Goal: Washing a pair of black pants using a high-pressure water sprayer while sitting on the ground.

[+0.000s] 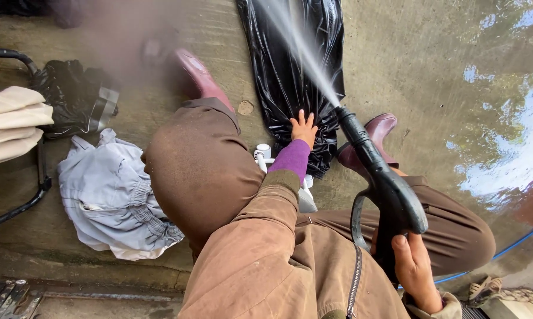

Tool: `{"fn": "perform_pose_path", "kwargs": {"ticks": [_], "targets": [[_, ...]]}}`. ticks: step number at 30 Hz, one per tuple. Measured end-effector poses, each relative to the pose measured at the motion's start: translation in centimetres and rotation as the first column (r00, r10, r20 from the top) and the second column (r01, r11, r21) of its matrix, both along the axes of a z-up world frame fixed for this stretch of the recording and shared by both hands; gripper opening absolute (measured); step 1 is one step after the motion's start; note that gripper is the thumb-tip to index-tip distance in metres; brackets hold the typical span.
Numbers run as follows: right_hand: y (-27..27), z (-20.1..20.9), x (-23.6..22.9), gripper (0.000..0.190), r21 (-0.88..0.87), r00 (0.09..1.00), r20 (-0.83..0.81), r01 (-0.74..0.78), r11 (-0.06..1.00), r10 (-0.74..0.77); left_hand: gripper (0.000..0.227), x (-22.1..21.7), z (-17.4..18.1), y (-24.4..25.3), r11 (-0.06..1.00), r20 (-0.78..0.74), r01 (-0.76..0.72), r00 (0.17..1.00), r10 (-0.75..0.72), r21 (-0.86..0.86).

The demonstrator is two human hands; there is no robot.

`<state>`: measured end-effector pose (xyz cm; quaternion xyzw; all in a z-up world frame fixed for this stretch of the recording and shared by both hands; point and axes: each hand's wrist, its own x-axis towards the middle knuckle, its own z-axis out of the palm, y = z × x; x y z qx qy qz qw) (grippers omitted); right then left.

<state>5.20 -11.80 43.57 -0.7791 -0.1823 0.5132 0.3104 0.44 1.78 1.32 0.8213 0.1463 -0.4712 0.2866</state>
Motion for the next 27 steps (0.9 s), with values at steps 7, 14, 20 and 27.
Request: {"fn": "perform_pose_path", "kwargs": {"ticks": [7, 14, 20, 27], "targets": [[-3.0, -3.2, 1.6, 0.063, -0.587, 0.967, 0.067, -0.161, 0.794, 0.246, 0.068, 0.6, -3.3, -2.2, 1.000, -0.004, 0.002, 1.000, -0.002, 0.015], [-0.2, -2.0, 0.2, 0.058, -0.259, 0.993, 0.045, -0.096, 0.961, 0.111, 0.042, -1.2, -5.8, -1.2, 0.991, 0.265, -0.133, 0.956, 0.125, 0.011], [-2.3, -3.7, 1.6, 0.059, -0.445, 0.968, 0.107, -0.157, 0.882, 0.226, 0.037, -3.2, -7.1, 0.2, 0.980, 0.422, -0.107, 0.906, 0.027, 0.168], [-2.4, -3.3, 1.5, 0.062, -0.555, 0.961, 0.165, -0.095, 0.826, 0.222, 0.025, -1.3, -13.3, -3.3, 0.892, 0.513, -0.422, 0.809, 0.288, 0.163]]}}
